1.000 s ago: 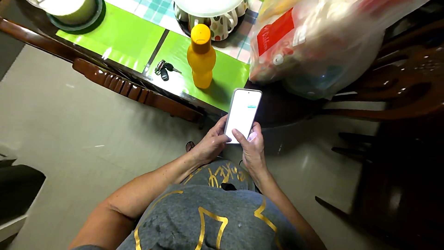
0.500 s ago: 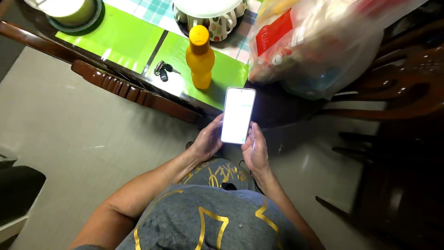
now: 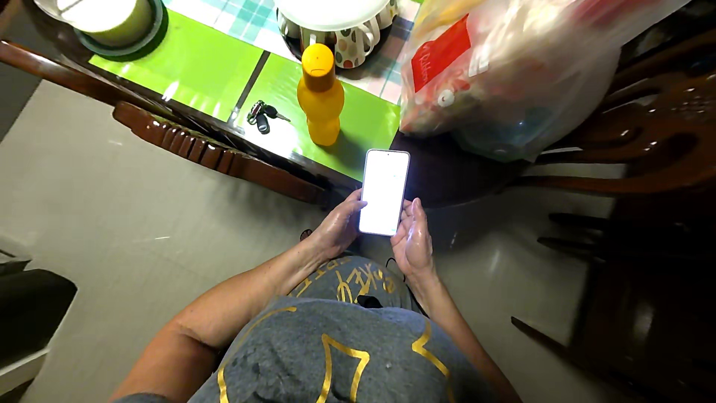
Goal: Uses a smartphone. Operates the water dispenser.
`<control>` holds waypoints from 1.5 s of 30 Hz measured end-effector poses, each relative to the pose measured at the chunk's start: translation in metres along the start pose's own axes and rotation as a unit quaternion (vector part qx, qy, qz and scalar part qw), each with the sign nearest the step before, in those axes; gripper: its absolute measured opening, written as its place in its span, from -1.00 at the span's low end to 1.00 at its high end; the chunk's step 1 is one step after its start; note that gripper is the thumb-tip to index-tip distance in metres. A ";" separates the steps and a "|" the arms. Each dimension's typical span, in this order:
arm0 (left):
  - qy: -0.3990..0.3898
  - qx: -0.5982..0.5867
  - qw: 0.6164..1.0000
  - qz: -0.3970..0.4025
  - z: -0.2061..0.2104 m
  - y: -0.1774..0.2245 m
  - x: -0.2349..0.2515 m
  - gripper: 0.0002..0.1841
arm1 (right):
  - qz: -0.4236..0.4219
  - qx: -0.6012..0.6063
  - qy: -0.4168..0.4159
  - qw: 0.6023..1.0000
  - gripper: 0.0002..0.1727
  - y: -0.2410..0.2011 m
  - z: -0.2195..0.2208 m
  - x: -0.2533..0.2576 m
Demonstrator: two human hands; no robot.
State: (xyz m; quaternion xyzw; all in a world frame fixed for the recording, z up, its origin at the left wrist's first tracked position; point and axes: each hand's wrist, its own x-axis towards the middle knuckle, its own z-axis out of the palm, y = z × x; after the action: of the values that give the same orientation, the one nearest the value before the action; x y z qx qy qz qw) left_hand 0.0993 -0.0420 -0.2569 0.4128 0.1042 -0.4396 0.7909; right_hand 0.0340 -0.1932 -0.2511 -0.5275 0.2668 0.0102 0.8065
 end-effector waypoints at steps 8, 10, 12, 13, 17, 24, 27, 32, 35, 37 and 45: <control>0.021 0.016 0.999 -0.022 -0.005 -0.005 0.012 -0.53 | 0.050 0.048 0.019 0.997 -0.28 0.009 -0.004 0.011; 0.032 0.013 0.999 -0.033 -0.005 -0.005 0.013 -0.54 | 0.069 0.067 0.027 0.995 -0.29 0.010 -0.004 0.012; 0.036 0.012 0.999 -0.038 -0.006 -0.005 0.013 -0.54 | 0.079 0.074 0.032 0.994 -0.30 0.012 -0.005 0.013; 0.038 0.013 0.998 -0.038 -0.006 -0.005 0.013 -0.55 | 0.081 0.074 0.033 0.993 -0.29 0.013 -0.006 0.014; 0.044 0.016 0.998 -0.038 -0.006 -0.005 0.013 -0.57 | 0.075 0.070 0.032 0.994 -0.30 0.015 -0.006 0.015; 0.054 0.022 0.997 -0.041 -0.008 -0.005 0.014 -0.59 | 0.071 0.068 0.031 0.995 -0.33 0.016 -0.005 0.018; 0.059 0.025 0.997 -0.040 -0.008 -0.005 0.014 -0.59 | 0.071 0.066 0.032 0.995 -0.33 0.017 -0.006 0.018; 0.062 0.027 0.997 -0.041 -0.008 -0.006 0.014 -0.61 | 0.071 0.058 0.031 0.995 -0.30 0.016 -0.005 0.018; 0.078 0.031 0.995 -0.053 -0.009 -0.007 0.016 -0.61 | 0.086 0.048 0.038 0.994 -0.27 0.017 -0.005 0.019; 0.087 0.028 0.994 -0.068 -0.010 -0.009 0.019 -0.58 | 0.097 0.045 0.036 0.994 -0.26 0.022 -0.007 0.024; 0.112 0.013 0.988 -0.107 -0.036 -0.031 0.057 -0.59 | 0.081 -0.017 0.015 0.996 -0.21 0.064 -0.036 0.063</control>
State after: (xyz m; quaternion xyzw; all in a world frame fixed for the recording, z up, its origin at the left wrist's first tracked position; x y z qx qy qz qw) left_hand 0.1157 -0.0584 -0.3271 0.4558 0.2299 -0.4744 0.7172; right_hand 0.0544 -0.2121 -0.3442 -0.5176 0.3209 0.0722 0.7899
